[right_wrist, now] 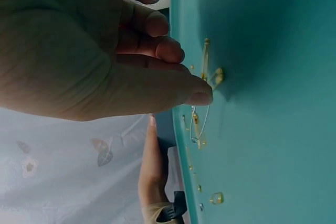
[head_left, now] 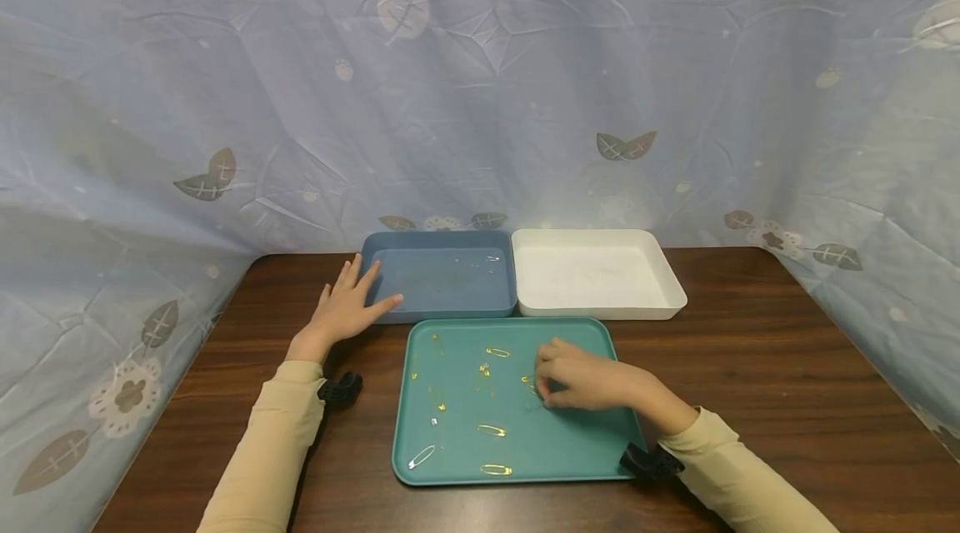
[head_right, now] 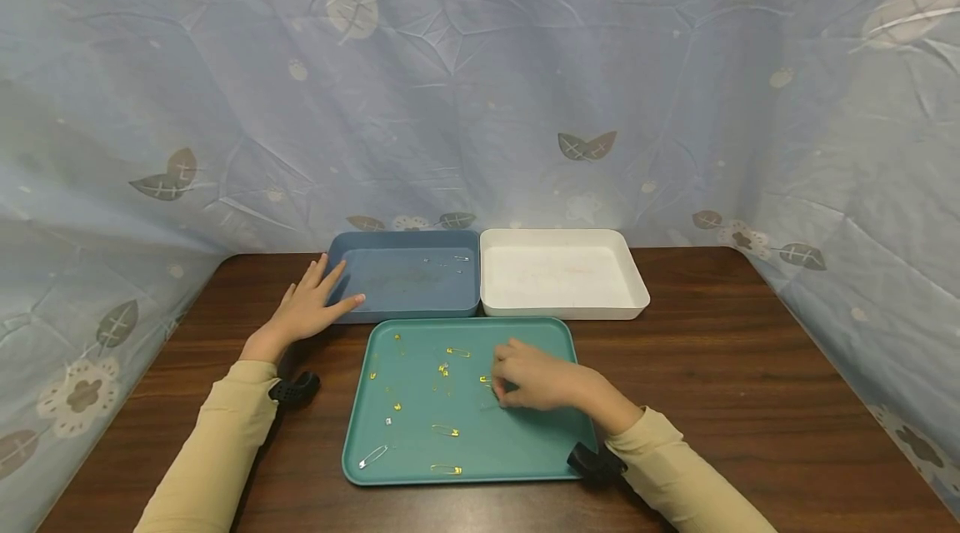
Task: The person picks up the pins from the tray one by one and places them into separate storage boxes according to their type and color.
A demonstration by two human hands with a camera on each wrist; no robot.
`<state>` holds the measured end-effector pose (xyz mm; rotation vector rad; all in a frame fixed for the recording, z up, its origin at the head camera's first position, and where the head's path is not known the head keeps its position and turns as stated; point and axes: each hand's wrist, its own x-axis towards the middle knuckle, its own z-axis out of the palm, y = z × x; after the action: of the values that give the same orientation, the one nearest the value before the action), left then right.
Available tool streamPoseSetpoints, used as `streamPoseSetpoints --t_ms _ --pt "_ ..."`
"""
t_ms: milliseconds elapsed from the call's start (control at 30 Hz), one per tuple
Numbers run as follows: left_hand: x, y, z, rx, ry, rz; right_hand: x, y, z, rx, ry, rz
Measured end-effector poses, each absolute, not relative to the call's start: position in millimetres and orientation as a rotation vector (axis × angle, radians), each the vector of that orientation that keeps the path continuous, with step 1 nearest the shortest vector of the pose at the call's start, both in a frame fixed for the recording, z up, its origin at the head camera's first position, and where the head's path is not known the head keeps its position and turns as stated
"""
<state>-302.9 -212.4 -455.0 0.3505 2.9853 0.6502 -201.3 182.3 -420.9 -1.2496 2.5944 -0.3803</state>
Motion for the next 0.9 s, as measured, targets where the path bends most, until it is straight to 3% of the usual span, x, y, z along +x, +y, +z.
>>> streamPoseSetpoints --t_ms 900 --pt "-301.4 -211.5 -452.1 0.343 2.985 0.651 -231.1 166.2 -399.3 -1.488 2.915 -0.346"
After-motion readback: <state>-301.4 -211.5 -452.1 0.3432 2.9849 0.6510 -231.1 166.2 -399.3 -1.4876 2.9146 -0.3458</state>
